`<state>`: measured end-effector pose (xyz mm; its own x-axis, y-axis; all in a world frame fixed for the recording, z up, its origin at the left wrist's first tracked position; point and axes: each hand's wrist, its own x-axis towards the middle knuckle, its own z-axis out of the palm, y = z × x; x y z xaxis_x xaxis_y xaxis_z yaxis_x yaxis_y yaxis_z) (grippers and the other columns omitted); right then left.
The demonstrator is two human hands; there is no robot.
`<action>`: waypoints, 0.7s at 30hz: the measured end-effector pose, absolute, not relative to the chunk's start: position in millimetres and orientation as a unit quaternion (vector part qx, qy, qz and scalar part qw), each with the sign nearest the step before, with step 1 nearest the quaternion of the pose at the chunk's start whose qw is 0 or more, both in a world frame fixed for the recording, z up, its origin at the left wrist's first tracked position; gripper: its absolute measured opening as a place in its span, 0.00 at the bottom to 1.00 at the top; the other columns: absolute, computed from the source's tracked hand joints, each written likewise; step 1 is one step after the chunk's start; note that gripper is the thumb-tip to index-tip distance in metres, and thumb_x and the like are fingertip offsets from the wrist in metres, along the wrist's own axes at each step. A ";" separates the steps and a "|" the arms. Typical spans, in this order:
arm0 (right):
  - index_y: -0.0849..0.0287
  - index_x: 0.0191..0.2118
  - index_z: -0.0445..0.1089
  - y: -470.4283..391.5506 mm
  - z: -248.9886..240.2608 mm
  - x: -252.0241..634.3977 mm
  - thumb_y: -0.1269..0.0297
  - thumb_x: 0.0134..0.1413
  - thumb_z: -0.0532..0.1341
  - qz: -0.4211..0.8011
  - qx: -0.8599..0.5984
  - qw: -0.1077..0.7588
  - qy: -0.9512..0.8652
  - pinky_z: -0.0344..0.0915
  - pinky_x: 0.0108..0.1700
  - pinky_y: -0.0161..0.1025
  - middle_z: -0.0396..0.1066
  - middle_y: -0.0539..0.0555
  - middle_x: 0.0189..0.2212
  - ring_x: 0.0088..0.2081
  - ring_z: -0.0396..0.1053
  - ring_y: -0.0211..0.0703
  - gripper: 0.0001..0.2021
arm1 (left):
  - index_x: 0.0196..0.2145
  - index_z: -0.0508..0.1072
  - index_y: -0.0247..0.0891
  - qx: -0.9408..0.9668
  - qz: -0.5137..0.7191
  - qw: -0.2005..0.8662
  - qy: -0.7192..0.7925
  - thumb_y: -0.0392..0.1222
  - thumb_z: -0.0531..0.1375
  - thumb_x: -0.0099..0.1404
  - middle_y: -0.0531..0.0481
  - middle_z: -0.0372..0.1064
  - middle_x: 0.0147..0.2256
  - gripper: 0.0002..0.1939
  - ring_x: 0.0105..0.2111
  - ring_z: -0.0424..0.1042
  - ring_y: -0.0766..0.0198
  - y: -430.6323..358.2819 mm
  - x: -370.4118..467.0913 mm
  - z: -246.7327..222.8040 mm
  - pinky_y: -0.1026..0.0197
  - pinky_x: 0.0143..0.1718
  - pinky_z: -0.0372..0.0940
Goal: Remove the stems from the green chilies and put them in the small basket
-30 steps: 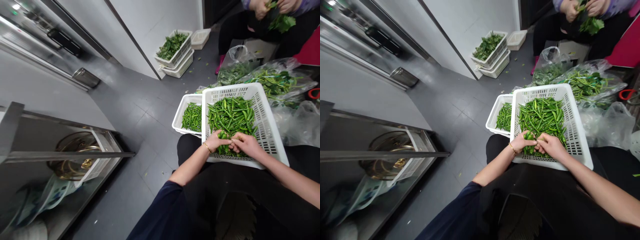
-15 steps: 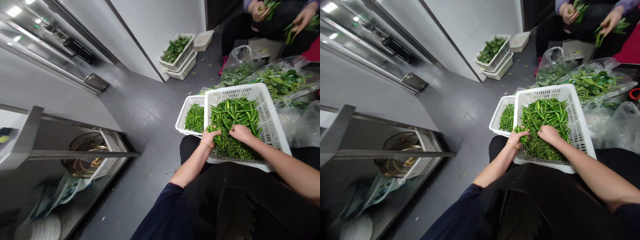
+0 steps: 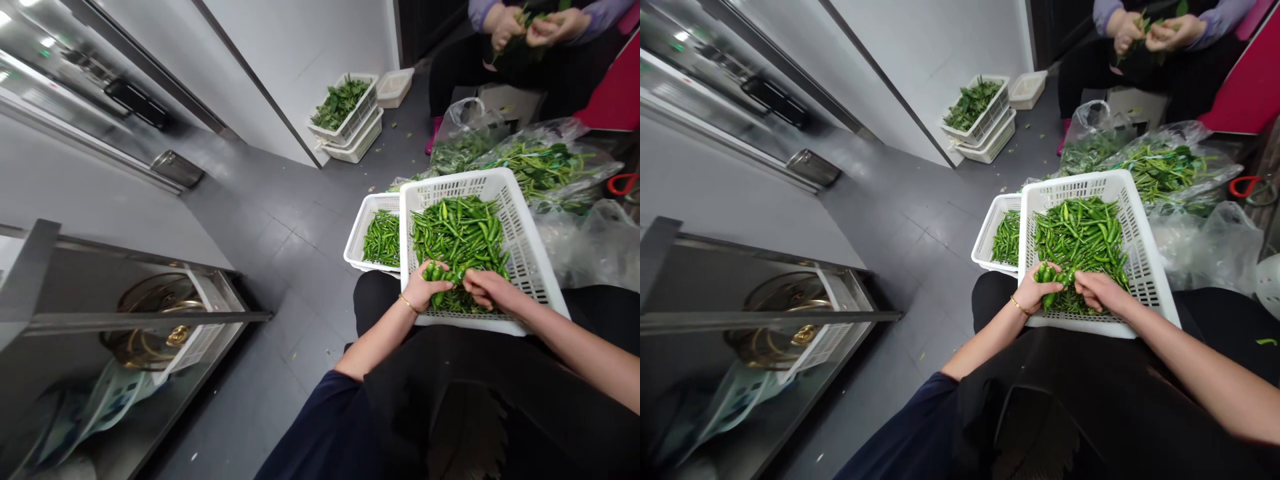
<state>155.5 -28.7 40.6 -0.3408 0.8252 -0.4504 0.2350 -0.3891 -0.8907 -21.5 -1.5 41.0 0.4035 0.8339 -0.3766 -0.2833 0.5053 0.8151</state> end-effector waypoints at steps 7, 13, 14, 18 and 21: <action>0.59 0.22 0.66 -32.4 30.7 160.8 0.43 0.57 0.45 0.504 -0.568 0.167 -0.629 0.57 0.22 0.36 0.62 0.52 0.14 0.18 0.61 0.38 0.27 | 0.31 0.70 0.32 0.420 0.269 0.793 0.350 0.34 0.70 0.38 0.53 0.64 0.28 0.21 0.27 0.63 0.72 -6.8 -39.4 45.1 0.66 0.32 0.59; 0.56 0.46 0.72 -4.7 8.1 190.1 0.45 0.51 0.53 0.228 -0.627 -0.048 -0.744 0.63 0.35 0.41 0.74 0.60 0.40 0.39 0.71 0.52 0.24 | 0.32 0.67 0.34 0.256 0.325 0.816 0.403 0.35 0.68 0.37 0.53 0.66 0.25 0.22 0.25 0.69 0.66 0.7 -40.3 32.2 0.65 0.25 0.60; 0.57 0.46 0.72 7.8 4.4 194.2 0.43 0.47 0.56 0.243 -0.632 -0.074 -0.733 0.63 0.35 0.41 0.74 0.60 0.40 0.38 0.71 0.52 0.27 | 0.32 0.67 0.35 0.243 0.346 0.811 0.404 0.35 0.68 0.38 0.52 0.67 0.26 0.22 0.26 0.70 0.65 4.7 -41.0 32.1 0.65 0.26 0.60; 0.60 0.35 0.76 57.9 -10.7 189.3 0.43 0.50 0.52 0.232 -0.716 -0.073 -0.655 0.63 0.34 0.42 0.74 0.63 0.37 0.38 0.71 0.54 0.26 | 0.32 0.67 0.35 0.233 0.403 0.786 0.407 0.34 0.68 0.38 0.52 0.69 0.26 0.21 0.28 0.71 0.65 21.1 -39.8 34.9 0.65 0.28 0.62; 0.61 0.29 0.76 75.7 -18.4 175.6 0.51 0.49 0.56 0.239 -0.744 -0.056 -0.622 0.62 0.32 0.41 0.74 0.64 0.35 0.37 0.71 0.53 0.18 | 0.33 0.68 0.34 0.235 0.430 0.775 0.400 0.33 0.68 0.37 0.50 0.71 0.33 0.22 0.28 0.71 0.66 28.6 -33.8 34.4 0.64 0.30 0.63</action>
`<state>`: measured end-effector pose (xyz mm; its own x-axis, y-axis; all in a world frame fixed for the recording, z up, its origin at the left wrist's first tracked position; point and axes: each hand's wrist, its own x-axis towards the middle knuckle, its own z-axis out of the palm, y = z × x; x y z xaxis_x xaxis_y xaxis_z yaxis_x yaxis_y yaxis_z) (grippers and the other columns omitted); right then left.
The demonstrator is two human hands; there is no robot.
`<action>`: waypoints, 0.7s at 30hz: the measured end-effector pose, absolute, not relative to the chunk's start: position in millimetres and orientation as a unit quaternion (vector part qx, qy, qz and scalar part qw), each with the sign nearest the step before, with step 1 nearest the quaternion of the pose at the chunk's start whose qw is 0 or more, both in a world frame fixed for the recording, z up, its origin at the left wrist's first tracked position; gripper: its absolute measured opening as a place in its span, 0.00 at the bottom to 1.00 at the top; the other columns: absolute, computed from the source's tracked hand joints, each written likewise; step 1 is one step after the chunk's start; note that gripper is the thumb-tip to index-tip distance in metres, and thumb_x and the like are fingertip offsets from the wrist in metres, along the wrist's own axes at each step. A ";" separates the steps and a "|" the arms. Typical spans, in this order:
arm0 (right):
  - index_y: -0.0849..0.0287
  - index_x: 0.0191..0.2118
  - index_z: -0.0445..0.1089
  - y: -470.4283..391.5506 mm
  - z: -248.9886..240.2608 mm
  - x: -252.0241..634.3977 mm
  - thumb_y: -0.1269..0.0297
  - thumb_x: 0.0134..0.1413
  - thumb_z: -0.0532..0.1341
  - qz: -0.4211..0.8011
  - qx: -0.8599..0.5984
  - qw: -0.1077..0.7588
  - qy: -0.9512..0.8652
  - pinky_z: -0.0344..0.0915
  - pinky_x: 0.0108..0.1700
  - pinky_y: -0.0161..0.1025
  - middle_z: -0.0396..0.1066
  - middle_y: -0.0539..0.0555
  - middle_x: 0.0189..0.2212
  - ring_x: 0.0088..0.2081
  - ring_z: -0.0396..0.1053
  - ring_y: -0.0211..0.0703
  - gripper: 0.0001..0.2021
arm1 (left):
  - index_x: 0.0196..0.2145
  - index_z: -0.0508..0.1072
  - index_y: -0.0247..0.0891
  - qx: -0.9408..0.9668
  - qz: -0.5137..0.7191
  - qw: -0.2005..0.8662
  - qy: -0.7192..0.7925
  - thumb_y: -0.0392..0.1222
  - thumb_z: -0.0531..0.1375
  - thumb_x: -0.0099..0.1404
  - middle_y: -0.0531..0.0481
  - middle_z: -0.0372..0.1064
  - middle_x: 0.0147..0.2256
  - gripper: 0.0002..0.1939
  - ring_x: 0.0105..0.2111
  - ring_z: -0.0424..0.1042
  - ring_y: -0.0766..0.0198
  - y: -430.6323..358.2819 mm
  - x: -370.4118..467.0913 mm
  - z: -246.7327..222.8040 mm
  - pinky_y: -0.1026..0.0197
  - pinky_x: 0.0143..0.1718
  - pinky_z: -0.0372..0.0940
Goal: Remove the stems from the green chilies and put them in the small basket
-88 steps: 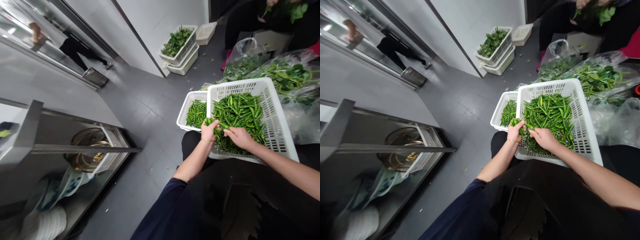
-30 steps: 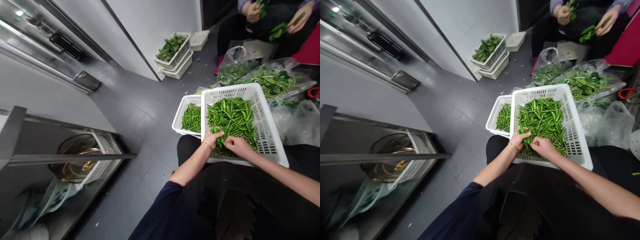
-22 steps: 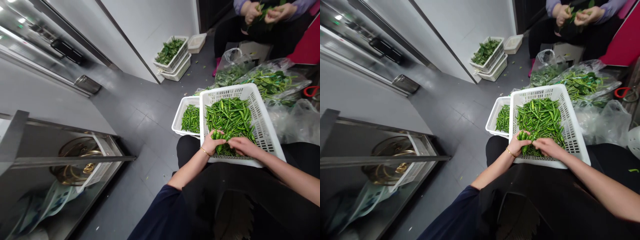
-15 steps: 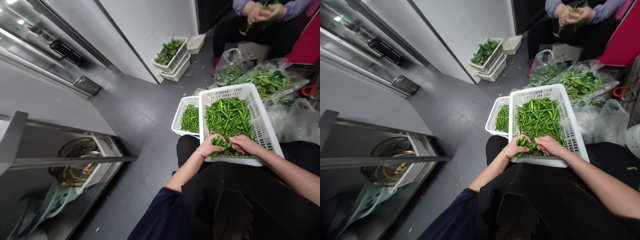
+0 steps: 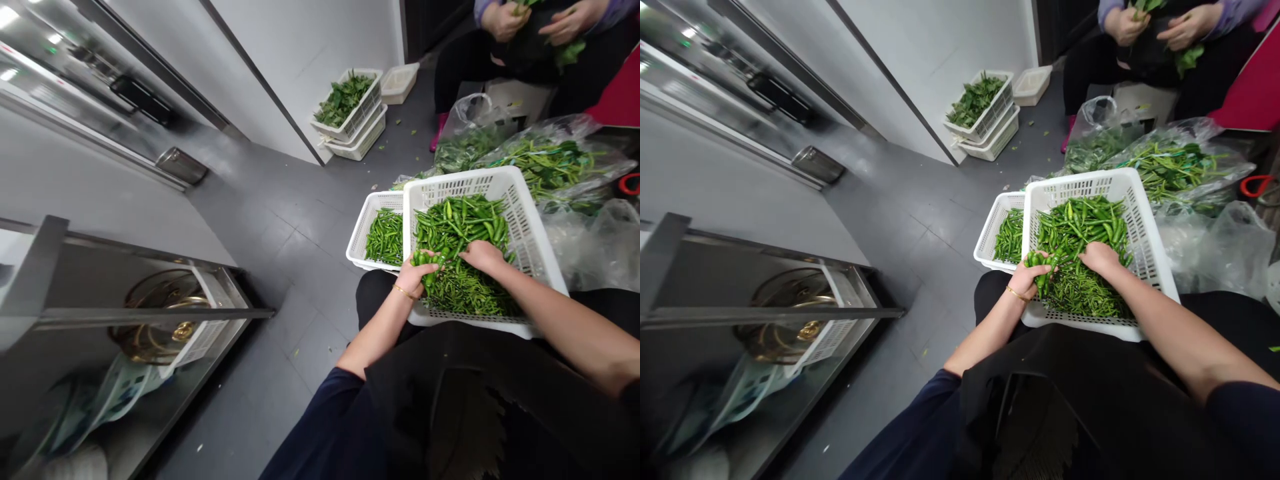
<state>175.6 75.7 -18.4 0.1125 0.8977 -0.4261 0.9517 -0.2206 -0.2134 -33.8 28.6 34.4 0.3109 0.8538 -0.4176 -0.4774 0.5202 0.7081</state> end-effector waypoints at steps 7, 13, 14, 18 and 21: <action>0.60 0.35 0.73 48.0 21.6 165.6 0.50 0.48 0.58 -0.466 0.661 -0.254 0.530 0.57 0.20 0.34 0.69 0.51 0.20 0.18 0.62 0.36 0.17 | 0.48 0.67 0.36 0.236 0.365 0.823 0.366 0.32 0.69 0.37 0.47 0.72 0.37 0.37 0.29 0.72 0.64 29.3 -18.6 29.0 0.58 0.36 0.64; 0.58 0.43 0.72 43.9 18.2 193.8 0.54 0.54 0.53 -0.308 0.673 -0.165 0.652 0.63 0.31 0.38 0.74 0.56 0.34 0.28 0.69 0.42 0.18 | 0.47 0.67 0.35 0.285 0.363 0.805 0.374 0.34 0.68 0.39 0.50 0.71 0.30 0.34 0.28 0.72 0.62 44.9 -42.6 42.2 0.59 0.33 0.64; 0.58 0.45 0.72 45.3 8.9 197.7 0.56 0.54 0.53 -0.253 0.671 -0.107 0.689 0.64 0.34 0.40 0.73 0.57 0.38 0.32 0.70 0.44 0.17 | 0.47 0.67 0.35 0.293 0.382 0.782 0.395 0.34 0.68 0.39 0.50 0.71 0.30 0.34 0.28 0.72 0.63 54.4 -53.4 43.6 0.59 0.34 0.65; 0.56 0.49 0.70 48.5 -22.7 195.6 0.59 0.56 0.51 -0.154 0.629 0.098 0.756 0.62 0.32 0.41 0.70 0.61 0.43 0.35 0.71 0.50 0.18 | 0.46 0.67 0.36 0.325 0.467 0.637 0.520 0.34 0.67 0.41 0.51 0.70 0.31 0.31 0.28 0.71 0.66 107.1 -100.5 41.7 0.60 0.35 0.66; 0.57 0.44 0.72 49.3 -22.9 191.2 0.60 0.58 0.49 -0.142 0.619 0.096 0.767 0.62 0.32 0.40 0.70 0.60 0.40 0.33 0.70 0.47 0.17 | 0.51 0.62 0.35 0.369 0.438 0.588 0.571 0.36 0.68 0.42 0.44 0.70 0.40 0.37 0.37 0.72 0.60 145.2 -124.9 38.0 0.56 0.41 0.65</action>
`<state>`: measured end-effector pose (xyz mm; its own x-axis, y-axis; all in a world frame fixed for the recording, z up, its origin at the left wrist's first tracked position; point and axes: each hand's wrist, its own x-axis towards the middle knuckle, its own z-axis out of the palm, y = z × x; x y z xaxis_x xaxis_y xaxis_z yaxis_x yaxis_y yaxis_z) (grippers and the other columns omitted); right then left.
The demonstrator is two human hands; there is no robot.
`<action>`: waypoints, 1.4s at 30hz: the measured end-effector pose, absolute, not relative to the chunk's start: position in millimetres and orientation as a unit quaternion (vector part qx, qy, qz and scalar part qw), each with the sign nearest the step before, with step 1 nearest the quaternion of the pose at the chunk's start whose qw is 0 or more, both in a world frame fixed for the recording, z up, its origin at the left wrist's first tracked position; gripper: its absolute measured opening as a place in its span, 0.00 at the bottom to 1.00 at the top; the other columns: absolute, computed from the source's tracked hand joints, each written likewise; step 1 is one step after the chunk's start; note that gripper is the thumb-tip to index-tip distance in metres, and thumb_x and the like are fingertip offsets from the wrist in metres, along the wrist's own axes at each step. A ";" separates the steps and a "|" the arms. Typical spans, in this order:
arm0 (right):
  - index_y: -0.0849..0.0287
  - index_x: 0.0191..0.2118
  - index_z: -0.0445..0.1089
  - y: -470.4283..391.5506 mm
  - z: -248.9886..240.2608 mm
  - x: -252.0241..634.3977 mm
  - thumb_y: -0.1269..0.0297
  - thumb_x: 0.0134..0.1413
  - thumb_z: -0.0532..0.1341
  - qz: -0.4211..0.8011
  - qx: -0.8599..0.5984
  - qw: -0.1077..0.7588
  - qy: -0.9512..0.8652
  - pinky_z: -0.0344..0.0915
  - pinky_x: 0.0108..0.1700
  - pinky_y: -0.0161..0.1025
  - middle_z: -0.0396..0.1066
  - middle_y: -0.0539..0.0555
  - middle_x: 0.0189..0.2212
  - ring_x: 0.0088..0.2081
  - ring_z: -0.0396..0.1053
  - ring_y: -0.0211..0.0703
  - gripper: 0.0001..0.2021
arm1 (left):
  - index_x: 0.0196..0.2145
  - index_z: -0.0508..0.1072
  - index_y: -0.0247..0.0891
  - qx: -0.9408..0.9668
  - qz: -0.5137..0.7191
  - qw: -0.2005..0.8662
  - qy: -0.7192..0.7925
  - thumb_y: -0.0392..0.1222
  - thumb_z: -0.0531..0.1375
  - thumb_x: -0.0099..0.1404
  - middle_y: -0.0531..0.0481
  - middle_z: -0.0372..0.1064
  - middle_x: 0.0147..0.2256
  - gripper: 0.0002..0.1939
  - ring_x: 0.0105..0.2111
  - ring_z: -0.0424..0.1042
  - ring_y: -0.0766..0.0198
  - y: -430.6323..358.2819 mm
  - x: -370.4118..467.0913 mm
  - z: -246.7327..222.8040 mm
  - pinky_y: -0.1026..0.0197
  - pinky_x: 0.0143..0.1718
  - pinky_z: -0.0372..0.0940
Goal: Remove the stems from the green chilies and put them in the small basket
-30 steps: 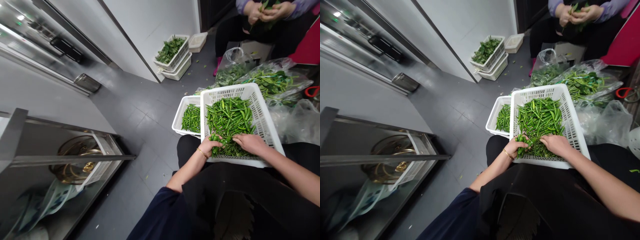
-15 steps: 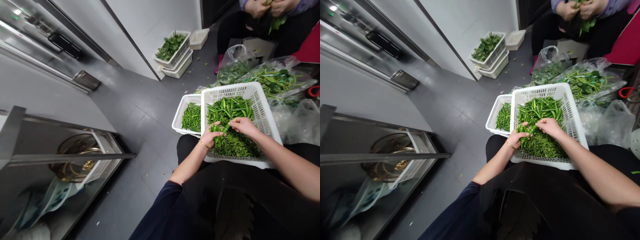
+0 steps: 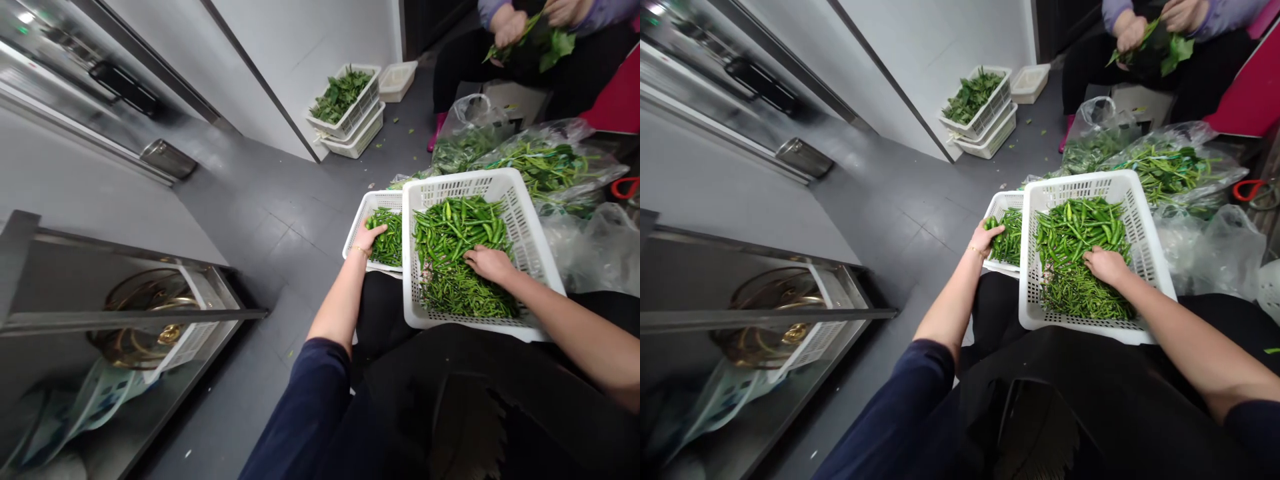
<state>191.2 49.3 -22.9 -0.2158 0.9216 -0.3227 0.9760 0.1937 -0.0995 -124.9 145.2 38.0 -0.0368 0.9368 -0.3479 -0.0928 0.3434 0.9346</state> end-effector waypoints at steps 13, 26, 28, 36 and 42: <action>0.53 0.42 0.71 -41.3 54.1 160.4 0.59 0.57 0.53 -0.258 0.475 -0.237 0.807 0.64 0.46 0.41 0.73 0.57 0.38 0.41 0.69 0.44 0.12 | 0.31 0.71 0.31 0.359 0.113 0.828 0.416 0.61 0.60 0.52 0.47 0.69 0.22 0.26 0.20 0.67 0.67 28.9 -16.9 25.2 0.66 0.20 0.57; 0.57 0.31 0.67 -20.9 23.1 186.4 0.47 0.54 0.51 -0.489 0.580 -0.123 0.640 0.58 0.25 0.35 0.63 0.47 0.17 0.19 0.62 0.38 0.18 | 0.34 0.69 0.33 0.455 0.190 0.774 0.397 0.50 0.66 0.48 0.52 0.70 0.24 0.20 0.20 0.64 0.75 21.8 -15.9 19.5 0.69 0.23 0.55; 0.57 0.24 0.63 -18.7 26.2 171.1 0.46 0.55 0.48 -0.510 0.570 -0.172 0.620 0.55 0.24 0.34 0.58 0.45 0.14 0.18 0.58 0.36 0.21 | 0.31 0.68 0.33 0.492 0.160 0.771 0.371 0.52 0.65 0.50 0.54 0.68 0.23 0.20 0.19 0.60 0.76 15.3 -18.0 26.2 0.69 0.22 0.52; 0.55 0.21 0.50 -41.6 41.7 145.1 0.43 0.54 0.51 -0.631 0.515 -0.330 0.477 0.46 0.18 0.33 0.48 0.43 0.14 0.15 0.47 0.30 0.22 | 0.32 0.68 0.33 0.343 0.147 0.893 0.251 0.53 0.66 0.47 0.52 0.65 0.21 0.22 0.14 0.51 0.78 5.8 -27.3 35.7 0.69 0.15 0.39; 0.57 0.19 0.57 -43.8 70.1 141.4 0.46 0.56 0.51 -0.588 0.504 -0.275 0.570 0.51 0.21 0.32 0.56 0.45 0.14 0.18 0.52 0.31 0.22 | 0.28 0.69 0.33 0.297 0.165 0.910 0.238 0.49 0.70 0.39 0.47 0.69 0.26 0.22 0.14 0.60 0.74 2.1 -28.8 32.0 0.70 0.14 0.39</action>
<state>141.4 -43.8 70.1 -0.3398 0.8982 -0.2790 0.2512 -0.1992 -0.9472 -28.8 2.1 32.0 0.8325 0.4410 -0.3353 -0.1581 0.7692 0.6191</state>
